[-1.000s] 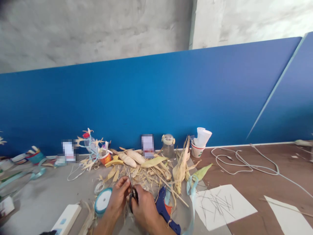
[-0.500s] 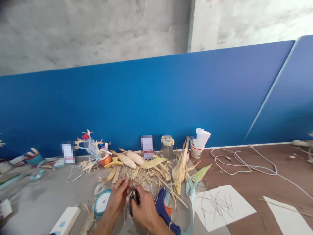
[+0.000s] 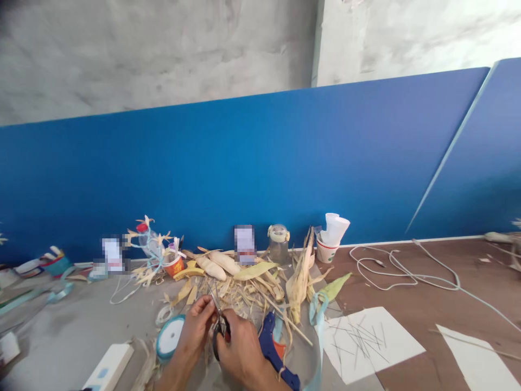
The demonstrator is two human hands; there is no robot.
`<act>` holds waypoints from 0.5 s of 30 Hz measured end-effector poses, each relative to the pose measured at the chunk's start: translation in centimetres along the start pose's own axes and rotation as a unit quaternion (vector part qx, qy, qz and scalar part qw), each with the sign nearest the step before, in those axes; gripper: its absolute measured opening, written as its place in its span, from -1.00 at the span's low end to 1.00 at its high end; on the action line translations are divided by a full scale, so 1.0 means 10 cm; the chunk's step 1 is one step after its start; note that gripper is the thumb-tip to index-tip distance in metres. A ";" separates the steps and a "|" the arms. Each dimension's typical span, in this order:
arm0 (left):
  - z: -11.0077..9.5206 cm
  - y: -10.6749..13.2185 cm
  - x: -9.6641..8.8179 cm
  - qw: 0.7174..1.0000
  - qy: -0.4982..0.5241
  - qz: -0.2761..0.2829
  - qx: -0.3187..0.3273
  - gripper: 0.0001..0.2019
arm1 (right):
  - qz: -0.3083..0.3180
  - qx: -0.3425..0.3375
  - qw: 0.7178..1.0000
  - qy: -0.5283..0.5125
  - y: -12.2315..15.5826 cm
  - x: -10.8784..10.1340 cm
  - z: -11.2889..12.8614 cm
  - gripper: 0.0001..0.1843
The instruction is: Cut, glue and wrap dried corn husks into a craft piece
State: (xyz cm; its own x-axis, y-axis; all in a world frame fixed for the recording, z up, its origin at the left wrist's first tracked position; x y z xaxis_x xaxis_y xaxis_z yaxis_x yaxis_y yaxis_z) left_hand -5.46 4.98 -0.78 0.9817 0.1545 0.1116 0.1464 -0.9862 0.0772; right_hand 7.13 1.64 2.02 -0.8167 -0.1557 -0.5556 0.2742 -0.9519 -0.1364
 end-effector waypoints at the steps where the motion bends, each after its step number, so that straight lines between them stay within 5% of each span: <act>1: -0.01 0.00 0.01 1.000 -0.002 0.005 0.003 -0.63 | 0.002 0.003 1.000 0.001 0.00 0.00 -0.01 -0.65; 15: -0.05 0.04 0.05 0.999 0.040 0.018 -0.014 -0.63 | 0.011 0.015 0.999 -0.038 0.00 0.03 -0.04 -0.59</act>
State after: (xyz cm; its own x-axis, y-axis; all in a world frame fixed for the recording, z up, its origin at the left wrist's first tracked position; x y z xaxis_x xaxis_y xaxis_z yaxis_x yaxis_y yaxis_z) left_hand -4.94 4.72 -0.18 0.9731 0.1241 0.1942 0.1062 -0.9893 0.1000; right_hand 7.03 1.69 1.53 -0.8476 -0.1953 -0.4934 0.2784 -0.9552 -0.1002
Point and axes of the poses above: each hand's wrist, its own y-axis away from the middle knuckle, its own x-axis out of the palm, z = x × y, the point moved 7 cm from there along -y, towards the middle knuckle, and after that the axes turned 6 degrees about -y, right-handed, at the moved point
